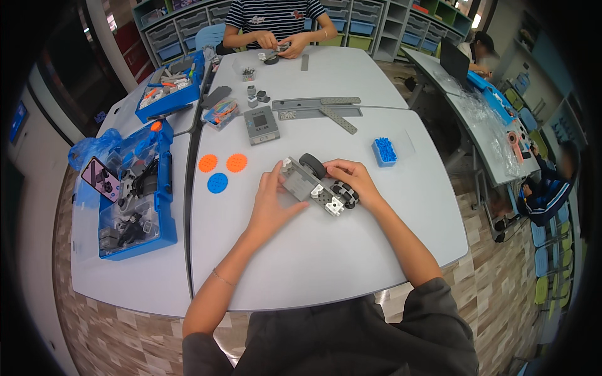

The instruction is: The person assembles a small wheeled robot using modular plastic parts. They attach wheels to a motorized chassis, connect structural beams, and repeatedly adjust the assembly on the table. The person also picks up and places a smartphone on the table during the process.

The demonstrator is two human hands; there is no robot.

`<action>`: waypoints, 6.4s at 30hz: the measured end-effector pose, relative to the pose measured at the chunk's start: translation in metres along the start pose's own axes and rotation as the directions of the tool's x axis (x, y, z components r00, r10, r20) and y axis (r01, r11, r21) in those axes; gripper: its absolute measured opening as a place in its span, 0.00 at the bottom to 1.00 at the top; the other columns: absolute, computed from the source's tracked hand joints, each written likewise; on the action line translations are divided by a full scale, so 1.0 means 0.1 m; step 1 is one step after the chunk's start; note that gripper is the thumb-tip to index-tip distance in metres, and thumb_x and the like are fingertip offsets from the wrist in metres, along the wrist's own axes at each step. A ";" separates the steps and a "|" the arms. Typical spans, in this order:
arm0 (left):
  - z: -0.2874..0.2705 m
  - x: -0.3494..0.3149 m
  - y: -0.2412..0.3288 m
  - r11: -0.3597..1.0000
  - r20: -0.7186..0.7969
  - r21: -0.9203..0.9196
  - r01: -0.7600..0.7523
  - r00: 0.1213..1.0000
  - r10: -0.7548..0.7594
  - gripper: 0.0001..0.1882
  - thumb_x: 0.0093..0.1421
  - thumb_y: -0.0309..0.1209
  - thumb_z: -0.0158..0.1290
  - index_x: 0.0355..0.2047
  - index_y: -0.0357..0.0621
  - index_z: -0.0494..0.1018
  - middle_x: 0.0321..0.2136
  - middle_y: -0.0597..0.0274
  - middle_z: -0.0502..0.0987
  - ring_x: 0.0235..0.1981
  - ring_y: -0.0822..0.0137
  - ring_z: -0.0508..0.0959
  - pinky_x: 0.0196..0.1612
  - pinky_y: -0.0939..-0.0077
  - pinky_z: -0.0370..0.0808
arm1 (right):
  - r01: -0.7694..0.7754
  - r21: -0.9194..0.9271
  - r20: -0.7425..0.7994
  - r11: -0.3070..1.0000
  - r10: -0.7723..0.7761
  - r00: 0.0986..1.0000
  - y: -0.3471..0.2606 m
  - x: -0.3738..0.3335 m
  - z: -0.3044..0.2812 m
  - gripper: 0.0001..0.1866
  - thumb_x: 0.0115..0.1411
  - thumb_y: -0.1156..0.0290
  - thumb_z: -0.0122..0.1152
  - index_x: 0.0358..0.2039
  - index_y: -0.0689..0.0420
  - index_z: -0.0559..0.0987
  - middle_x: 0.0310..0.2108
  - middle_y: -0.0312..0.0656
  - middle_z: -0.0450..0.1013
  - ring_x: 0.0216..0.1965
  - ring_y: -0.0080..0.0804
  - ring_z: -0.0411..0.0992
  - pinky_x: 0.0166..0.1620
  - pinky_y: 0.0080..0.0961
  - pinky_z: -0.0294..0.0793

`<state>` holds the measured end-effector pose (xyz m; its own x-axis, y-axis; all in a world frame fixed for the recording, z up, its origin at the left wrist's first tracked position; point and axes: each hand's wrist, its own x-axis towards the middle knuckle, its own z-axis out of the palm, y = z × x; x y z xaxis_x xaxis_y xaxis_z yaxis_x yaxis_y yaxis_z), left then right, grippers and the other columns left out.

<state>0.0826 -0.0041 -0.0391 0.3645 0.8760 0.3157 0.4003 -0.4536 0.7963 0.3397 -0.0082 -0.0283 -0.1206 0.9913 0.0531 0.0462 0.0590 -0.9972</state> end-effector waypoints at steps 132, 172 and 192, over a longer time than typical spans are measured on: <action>-0.05 -0.04 -0.03 0.995 0.057 0.075 -0.063 0.997 0.059 0.58 0.49 0.40 0.74 0.72 0.34 0.51 0.48 0.54 0.67 0.52 0.54 0.67 0.60 0.62 0.68 | 0.024 -0.048 0.003 0.999 -0.024 1.000 -0.02 0.00 0.04 0.13 0.70 0.70 0.60 0.49 0.63 0.82 0.41 0.36 0.80 0.42 0.21 0.74 0.50 0.20 0.73; -0.06 -0.05 0.02 0.993 0.047 0.093 -0.072 0.997 0.068 0.58 0.49 0.37 0.75 0.72 0.36 0.51 0.47 0.54 0.67 0.51 0.55 0.68 0.59 0.62 0.70 | 0.019 -0.081 0.000 0.996 -0.020 1.000 -0.06 -0.01 0.04 0.12 0.71 0.70 0.59 0.49 0.63 0.83 0.41 0.36 0.80 0.42 0.20 0.74 0.50 0.20 0.74; -0.07 -0.04 0.03 0.993 0.067 0.095 -0.064 0.996 0.058 0.58 0.50 0.38 0.74 0.72 0.33 0.50 0.48 0.53 0.67 0.51 0.54 0.67 0.59 0.62 0.69 | 0.036 -0.079 -0.007 0.996 -0.036 0.999 -0.05 -0.01 0.06 0.12 0.70 0.71 0.58 0.48 0.61 0.84 0.40 0.35 0.81 0.42 0.20 0.75 0.49 0.21 0.75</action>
<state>0.0764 -0.0080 -0.0345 0.4424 0.8354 0.3261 0.4539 -0.5222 0.7220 0.3341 -0.0099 -0.0234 -0.1157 0.9892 0.0895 0.1205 0.1034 -0.9873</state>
